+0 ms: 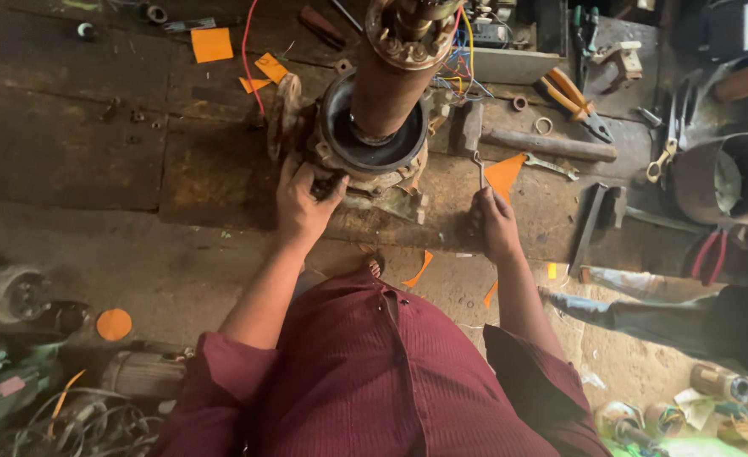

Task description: The person works on a vertical pump-motor assembly mounted on a wooden workbench, holding the pump housing steady with one hand while using a spanner with the other to loosen and tighten bolts around the base flange. They reposition around the unit, pick up fasteners from the bench, and continue working on the mounting bolts.

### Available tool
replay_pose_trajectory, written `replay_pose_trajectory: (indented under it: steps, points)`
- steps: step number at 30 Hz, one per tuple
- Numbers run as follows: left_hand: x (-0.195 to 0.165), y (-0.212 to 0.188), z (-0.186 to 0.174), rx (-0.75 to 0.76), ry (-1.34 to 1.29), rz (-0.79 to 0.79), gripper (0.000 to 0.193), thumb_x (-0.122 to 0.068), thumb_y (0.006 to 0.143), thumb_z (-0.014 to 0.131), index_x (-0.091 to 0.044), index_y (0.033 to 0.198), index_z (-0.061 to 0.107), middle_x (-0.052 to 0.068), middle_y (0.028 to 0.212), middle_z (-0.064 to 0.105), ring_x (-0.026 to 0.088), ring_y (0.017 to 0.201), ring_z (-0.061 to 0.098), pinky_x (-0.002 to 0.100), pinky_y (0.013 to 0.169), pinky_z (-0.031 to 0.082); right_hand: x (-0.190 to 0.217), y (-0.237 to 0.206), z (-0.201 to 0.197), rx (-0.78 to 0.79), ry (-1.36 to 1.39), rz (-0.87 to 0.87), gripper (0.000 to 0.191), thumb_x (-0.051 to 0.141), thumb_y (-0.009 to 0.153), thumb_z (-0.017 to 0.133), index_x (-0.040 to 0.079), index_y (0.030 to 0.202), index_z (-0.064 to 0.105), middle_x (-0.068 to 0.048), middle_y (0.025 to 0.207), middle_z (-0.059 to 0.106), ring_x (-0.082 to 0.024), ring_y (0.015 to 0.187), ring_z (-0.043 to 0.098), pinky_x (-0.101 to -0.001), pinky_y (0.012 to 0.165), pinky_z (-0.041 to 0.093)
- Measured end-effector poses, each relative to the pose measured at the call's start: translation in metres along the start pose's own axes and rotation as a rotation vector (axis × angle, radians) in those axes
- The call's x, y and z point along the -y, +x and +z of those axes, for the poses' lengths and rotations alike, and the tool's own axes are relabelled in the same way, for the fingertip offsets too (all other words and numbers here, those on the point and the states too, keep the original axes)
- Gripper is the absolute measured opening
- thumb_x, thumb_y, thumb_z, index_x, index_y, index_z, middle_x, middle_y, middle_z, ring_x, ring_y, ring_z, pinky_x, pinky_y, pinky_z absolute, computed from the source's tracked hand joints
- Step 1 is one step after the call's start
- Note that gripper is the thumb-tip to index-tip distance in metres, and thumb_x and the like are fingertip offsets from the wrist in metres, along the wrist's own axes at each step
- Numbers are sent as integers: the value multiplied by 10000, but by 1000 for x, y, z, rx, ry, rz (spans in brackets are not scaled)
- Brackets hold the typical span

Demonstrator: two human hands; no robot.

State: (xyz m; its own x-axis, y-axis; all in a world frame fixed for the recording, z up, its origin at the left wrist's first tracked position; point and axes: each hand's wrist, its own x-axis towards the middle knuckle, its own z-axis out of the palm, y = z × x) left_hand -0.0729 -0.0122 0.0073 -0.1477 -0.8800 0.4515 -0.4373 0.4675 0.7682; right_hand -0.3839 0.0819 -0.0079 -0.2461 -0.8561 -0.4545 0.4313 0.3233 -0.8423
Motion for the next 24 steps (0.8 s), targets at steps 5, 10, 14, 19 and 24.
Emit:
replay_pose_trajectory:
  steps: [5,10,14,19,24]
  points:
    - [5,-1,-7,93,-26,-16,290,-182,880,835,18,1033,692,244,1106,612,374,923,656,438,779,553,-2,5,-2,30,-188,-61,332,369,1109,530,98,927,588,32,700,482,-78,599,445,-256,532,394]
    - [8,1,-14,149,-47,34,216,-138,925,811,-27,1104,766,174,1093,678,333,964,702,418,806,571,-5,6,-4,13,-132,-16,332,383,1088,527,101,920,578,27,685,473,-93,560,452,-268,502,406]
    - [5,0,-11,53,-87,-47,210,-171,872,861,-16,976,765,135,1003,697,281,860,719,380,714,588,-8,7,-6,9,-138,-16,333,385,1093,528,94,938,576,23,701,471,-93,571,453,-270,509,410]
    - [0,0,3,-88,13,-158,314,-227,785,937,-23,824,701,135,931,684,296,817,703,400,721,580,-13,10,-9,16,-137,-23,328,378,1100,526,92,948,579,20,701,467,-97,577,457,-276,511,423]
    - [1,-6,-6,-45,101,83,379,-211,792,873,27,1020,686,286,1123,594,427,997,625,453,802,558,-17,13,-11,30,-123,-11,328,372,1101,525,91,938,566,15,687,462,-109,556,457,-286,491,427]
